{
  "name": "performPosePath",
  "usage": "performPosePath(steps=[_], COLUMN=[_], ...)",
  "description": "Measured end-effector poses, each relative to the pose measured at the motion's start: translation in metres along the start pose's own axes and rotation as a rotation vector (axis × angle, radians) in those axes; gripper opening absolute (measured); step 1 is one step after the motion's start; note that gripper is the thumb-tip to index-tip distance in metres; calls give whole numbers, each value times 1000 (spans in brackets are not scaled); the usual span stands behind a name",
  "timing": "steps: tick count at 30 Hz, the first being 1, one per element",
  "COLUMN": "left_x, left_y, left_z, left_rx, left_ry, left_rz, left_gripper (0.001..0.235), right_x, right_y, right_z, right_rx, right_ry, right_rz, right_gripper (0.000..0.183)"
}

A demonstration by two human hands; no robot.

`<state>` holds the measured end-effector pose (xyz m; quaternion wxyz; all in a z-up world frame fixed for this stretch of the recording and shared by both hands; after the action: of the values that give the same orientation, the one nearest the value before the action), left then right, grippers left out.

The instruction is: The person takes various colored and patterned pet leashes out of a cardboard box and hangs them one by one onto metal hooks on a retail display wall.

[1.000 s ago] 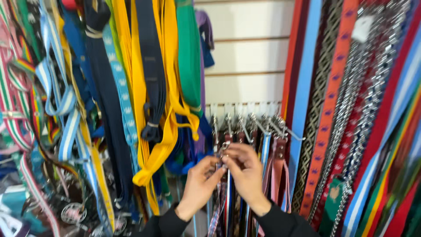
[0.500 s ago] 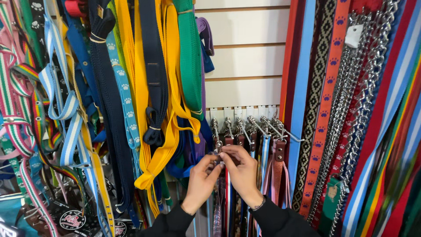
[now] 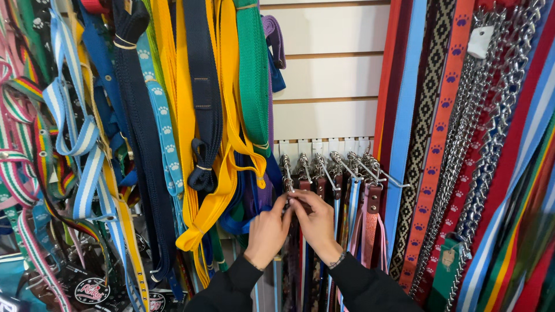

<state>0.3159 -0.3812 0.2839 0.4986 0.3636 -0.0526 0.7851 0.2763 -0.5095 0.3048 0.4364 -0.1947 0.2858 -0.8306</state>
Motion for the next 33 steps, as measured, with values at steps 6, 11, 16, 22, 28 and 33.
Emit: performPosePath(steps=[6, 11, 16, 22, 28, 33], left_x=[-2, 0, 1, -27, -21, 28], left_y=[5, 11, 17, -7, 2, 21], left_z=[5, 8, 13, 18, -16, -78], left_rx=[-193, -343, -345, -328, -364, -408], left_ry=[165, 246, 281, 279, 167, 22], left_rz=[345, 383, 593, 697, 599, 665], left_gripper=[56, 50, 60, 66, 67, 50], right_x=[-5, -13, -10, -17, -16, -33], right_y=[16, 26, -8, 36, 50, 26], right_z=[9, 21, 20, 21, -19, -70], right_rx=[55, -30, 39, 85, 7, -23], right_ry=[25, -26, 6, 6, 7, -155], right_rz=[4, -2, -103, -193, -206, -54], right_gripper=[20, 18, 25, 38, 43, 38])
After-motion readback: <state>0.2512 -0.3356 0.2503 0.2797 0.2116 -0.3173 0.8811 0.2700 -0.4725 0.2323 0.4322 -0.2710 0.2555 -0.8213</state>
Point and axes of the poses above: each hand's wrist, its own z-axis towards the middle knuckle, its own x-axis out of the back of the hand, y = z × x, the point moved 6 cm from there along z, towards the middle knuckle, and after that the axes turned 13 degrees about -x, right-handed, at the moved point
